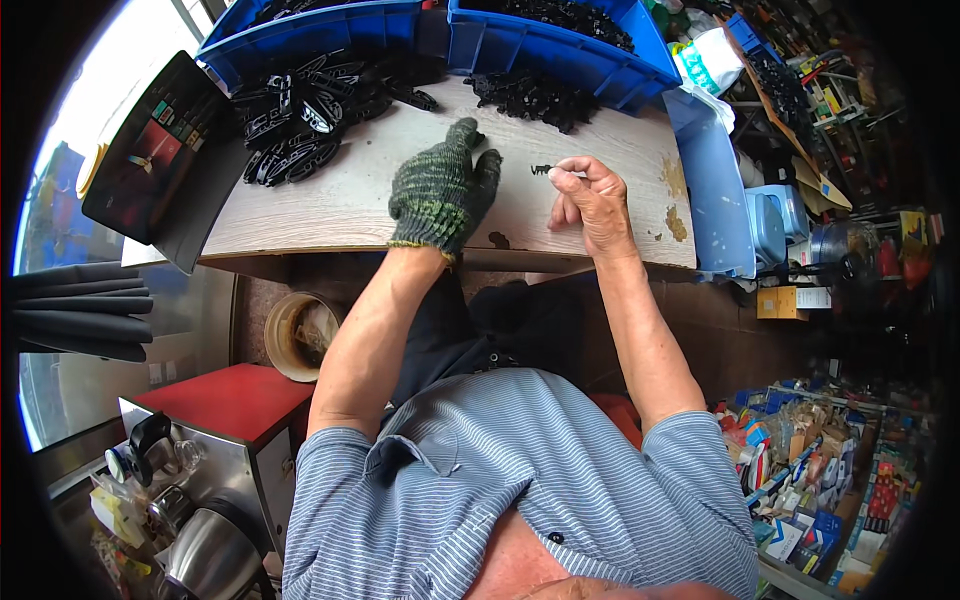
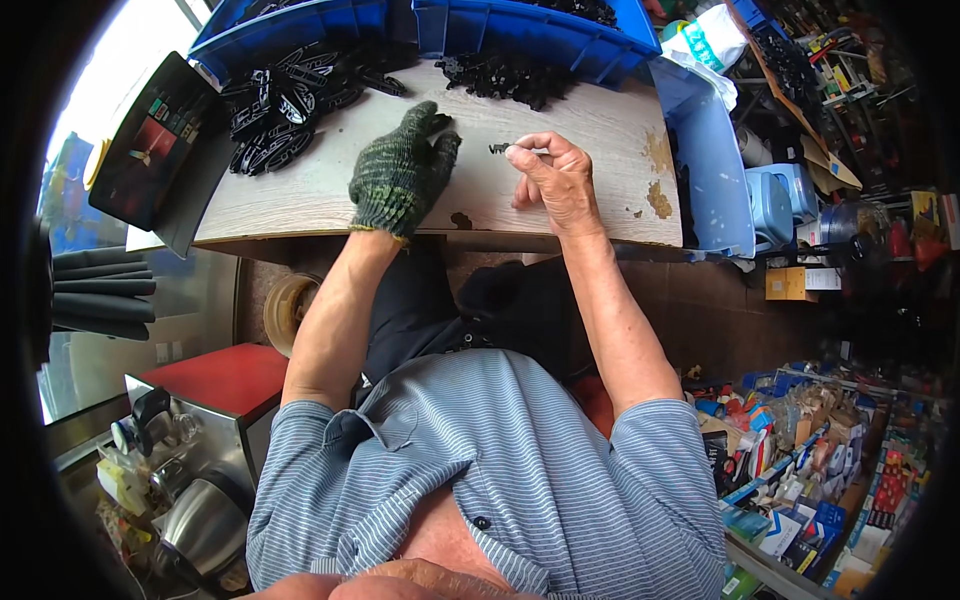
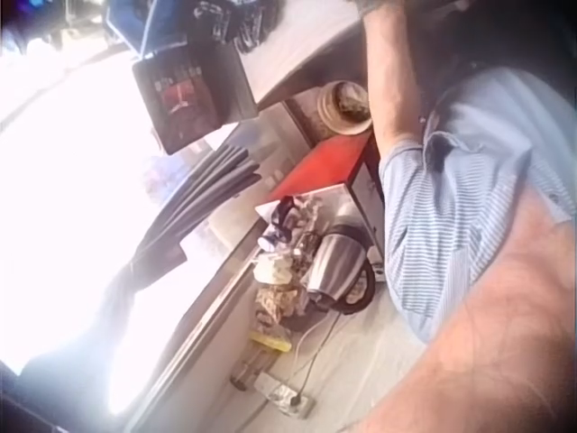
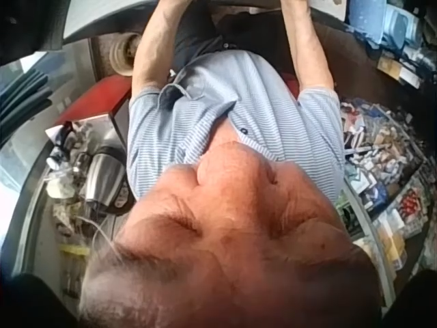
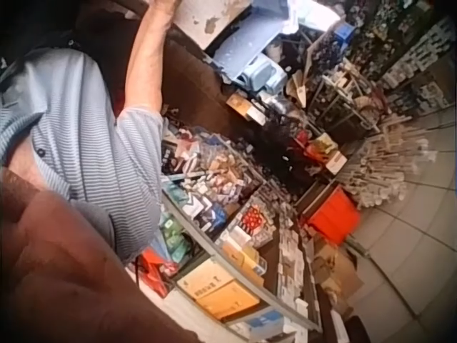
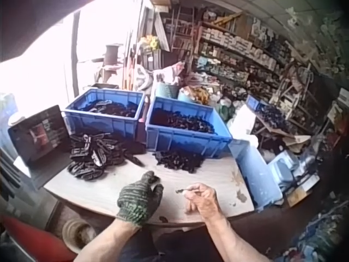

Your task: Assembling small black plastic components by hand at a workshop bench.

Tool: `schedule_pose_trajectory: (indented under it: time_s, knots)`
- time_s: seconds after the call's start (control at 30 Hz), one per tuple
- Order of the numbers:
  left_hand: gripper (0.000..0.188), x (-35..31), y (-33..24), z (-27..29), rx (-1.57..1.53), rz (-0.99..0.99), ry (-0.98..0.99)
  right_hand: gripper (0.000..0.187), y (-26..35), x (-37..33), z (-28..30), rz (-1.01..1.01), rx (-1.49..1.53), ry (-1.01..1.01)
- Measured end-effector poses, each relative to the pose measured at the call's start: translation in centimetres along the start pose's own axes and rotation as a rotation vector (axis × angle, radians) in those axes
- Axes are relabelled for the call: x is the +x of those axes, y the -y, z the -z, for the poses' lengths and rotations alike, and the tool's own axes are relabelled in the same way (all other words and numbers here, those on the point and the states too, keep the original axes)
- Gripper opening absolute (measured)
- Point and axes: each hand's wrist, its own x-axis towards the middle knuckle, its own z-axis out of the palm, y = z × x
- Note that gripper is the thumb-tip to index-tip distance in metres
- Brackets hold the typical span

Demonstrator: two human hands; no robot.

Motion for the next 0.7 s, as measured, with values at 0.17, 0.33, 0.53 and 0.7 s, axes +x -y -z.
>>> schedule_pose_trajectory:
  time_s: [0.17,0.33,0.53,0.7]
  knots:
    - [0.028,1.0,1.3,0.4,0.226,-0.011,0.097,0.014,0.0,0.0,-0.3,-0.022,0.021,-0.055]
    - [0.027,-1.2,0.4,0.8,0.216,-0.143,0.029,0.015,0.1,-0.1,-0.2,-0.018,0.013,-0.07]
    - [0.031,-2.2,0.3,1.0,0.201,-0.217,0.071,0.015,0.3,-0.1,-0.4,-0.052,-0.003,-0.091]
    - [0.027,-1.9,1.3,0.2,0.323,-0.201,0.006,0.015,0.1,-0.2,-0.4,-0.021,0.025,-0.086]
